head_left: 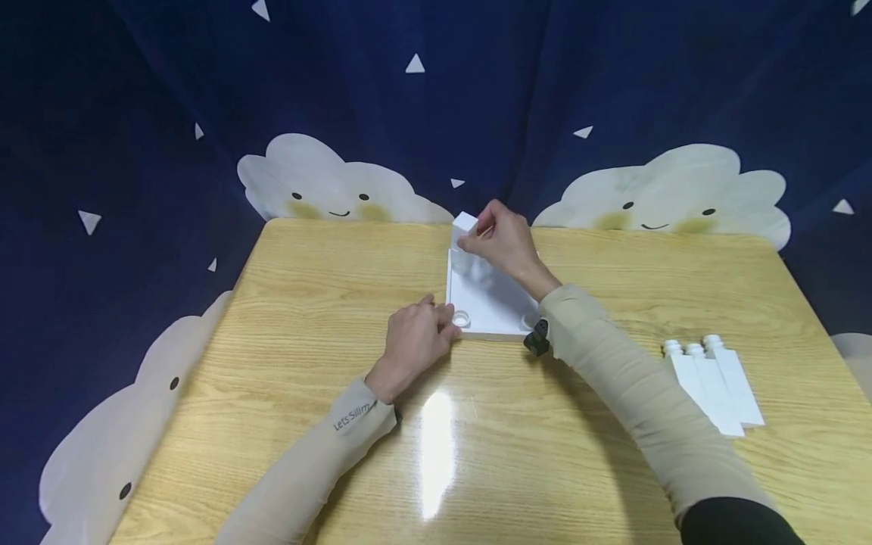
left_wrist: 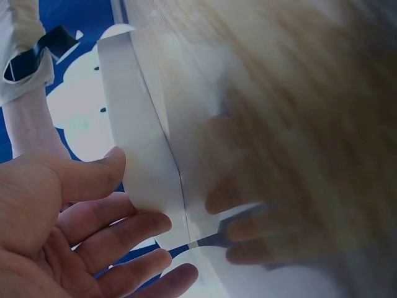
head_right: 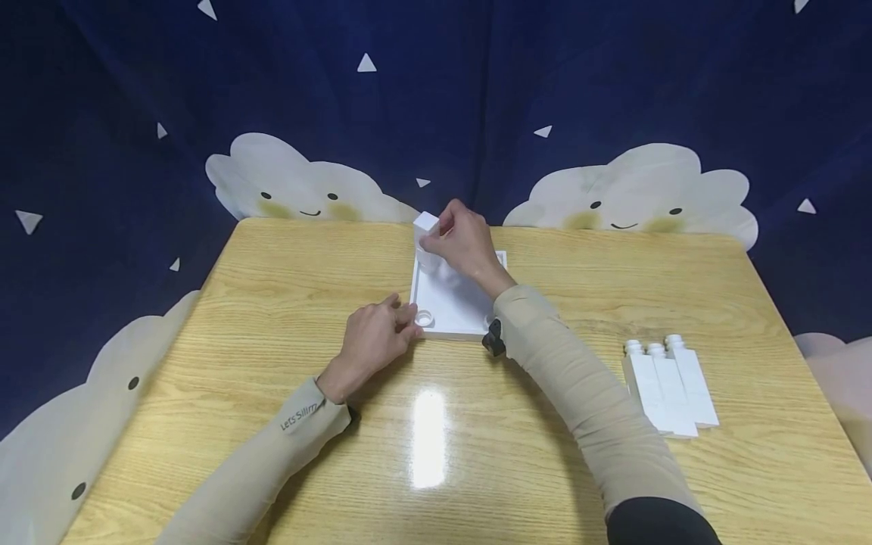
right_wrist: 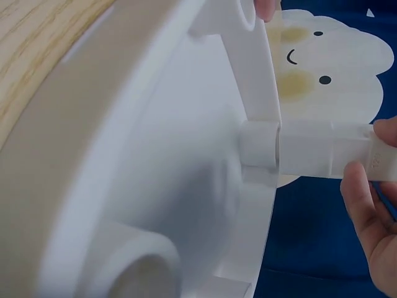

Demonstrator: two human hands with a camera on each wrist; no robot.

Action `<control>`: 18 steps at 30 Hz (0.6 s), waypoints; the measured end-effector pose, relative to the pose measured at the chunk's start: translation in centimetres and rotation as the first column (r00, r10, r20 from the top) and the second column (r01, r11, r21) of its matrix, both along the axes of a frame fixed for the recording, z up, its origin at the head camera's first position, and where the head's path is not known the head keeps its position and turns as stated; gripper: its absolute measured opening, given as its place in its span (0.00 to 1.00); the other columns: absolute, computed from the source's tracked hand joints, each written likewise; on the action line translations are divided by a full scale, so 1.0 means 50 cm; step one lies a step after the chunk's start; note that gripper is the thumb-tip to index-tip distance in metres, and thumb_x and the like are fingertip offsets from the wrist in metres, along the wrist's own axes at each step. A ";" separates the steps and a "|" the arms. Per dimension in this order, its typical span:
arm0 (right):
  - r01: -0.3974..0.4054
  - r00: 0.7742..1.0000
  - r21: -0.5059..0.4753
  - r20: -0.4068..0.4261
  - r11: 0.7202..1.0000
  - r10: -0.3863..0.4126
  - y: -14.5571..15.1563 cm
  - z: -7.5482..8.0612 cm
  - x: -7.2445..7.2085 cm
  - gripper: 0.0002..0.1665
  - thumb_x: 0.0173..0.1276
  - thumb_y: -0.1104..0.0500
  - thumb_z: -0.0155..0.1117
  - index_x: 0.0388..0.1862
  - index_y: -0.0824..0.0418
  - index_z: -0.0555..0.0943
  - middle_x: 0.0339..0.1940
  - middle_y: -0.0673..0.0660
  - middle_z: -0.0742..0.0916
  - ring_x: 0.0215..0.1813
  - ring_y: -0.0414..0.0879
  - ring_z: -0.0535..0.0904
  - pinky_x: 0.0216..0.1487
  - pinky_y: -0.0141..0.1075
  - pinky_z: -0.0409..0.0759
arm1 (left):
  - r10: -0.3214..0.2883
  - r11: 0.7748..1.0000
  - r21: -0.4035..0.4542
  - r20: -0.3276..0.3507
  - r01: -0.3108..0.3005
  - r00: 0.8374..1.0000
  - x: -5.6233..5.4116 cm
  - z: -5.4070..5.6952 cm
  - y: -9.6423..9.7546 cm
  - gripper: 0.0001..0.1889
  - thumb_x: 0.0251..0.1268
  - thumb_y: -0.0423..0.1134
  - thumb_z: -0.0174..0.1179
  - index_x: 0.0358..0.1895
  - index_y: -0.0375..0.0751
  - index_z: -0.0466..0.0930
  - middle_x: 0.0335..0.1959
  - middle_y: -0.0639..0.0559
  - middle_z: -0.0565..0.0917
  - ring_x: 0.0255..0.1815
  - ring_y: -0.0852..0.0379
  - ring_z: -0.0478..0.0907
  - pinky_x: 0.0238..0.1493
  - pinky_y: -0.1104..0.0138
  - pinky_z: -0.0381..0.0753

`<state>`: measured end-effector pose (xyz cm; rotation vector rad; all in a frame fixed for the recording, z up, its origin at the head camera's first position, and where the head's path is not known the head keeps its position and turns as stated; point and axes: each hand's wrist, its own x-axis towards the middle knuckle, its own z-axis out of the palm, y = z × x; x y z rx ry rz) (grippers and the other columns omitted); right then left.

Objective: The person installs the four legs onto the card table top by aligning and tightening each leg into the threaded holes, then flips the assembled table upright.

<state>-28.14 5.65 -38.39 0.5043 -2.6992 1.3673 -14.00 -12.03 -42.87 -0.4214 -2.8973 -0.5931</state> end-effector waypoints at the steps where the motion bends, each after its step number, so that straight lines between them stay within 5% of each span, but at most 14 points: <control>1: -0.003 1.000 -0.004 0.000 1.000 0.003 -0.001 0.000 0.000 0.21 0.63 0.58 0.84 0.44 0.63 0.79 0.39 0.59 0.87 0.40 0.51 0.82 0.38 0.36 0.76 | 0.001 1.000 0.002 -0.001 -0.001 1.000 0.000 0.000 0.000 0.19 0.67 0.46 0.79 0.23 0.48 0.80 0.52 0.34 0.91 0.59 0.32 0.87 0.46 0.42 0.90; 8: -0.035 0.998 0.007 -0.048 0.999 0.035 -0.006 0.003 0.000 0.33 0.64 0.60 0.86 0.67 0.64 0.84 0.35 0.59 0.85 0.35 0.50 0.81 0.34 0.34 0.72 | 0.010 1.000 0.018 0.009 -0.010 1.000 0.002 0.004 0.001 0.10 0.67 0.45 0.79 0.34 0.44 0.92 0.55 0.35 0.90 0.62 0.33 0.86 0.48 0.42 0.90; 11: -0.032 0.998 0.029 -0.053 0.999 0.034 -0.008 0.003 0.000 0.34 0.65 0.59 0.87 0.67 0.65 0.85 0.33 0.58 0.85 0.31 0.49 0.83 0.30 0.32 0.72 | 0.014 1.000 0.015 0.011 -0.014 1.000 0.003 0.005 0.002 0.09 0.67 0.45 0.79 0.37 0.44 0.93 0.55 0.37 0.90 0.62 0.33 0.86 0.48 0.42 0.89; 18: -0.027 1.000 0.011 -0.013 1.000 0.027 -0.006 0.008 0.003 0.29 0.68 0.62 0.83 0.64 0.69 0.84 0.34 0.59 0.88 0.28 0.48 0.85 0.27 0.28 0.75 | 0.010 1.000 0.002 0.008 -0.010 1.000 0.001 0.003 0.002 0.18 0.67 0.46 0.79 0.24 0.47 0.81 0.52 0.33 0.91 0.59 0.32 0.87 0.45 0.42 0.90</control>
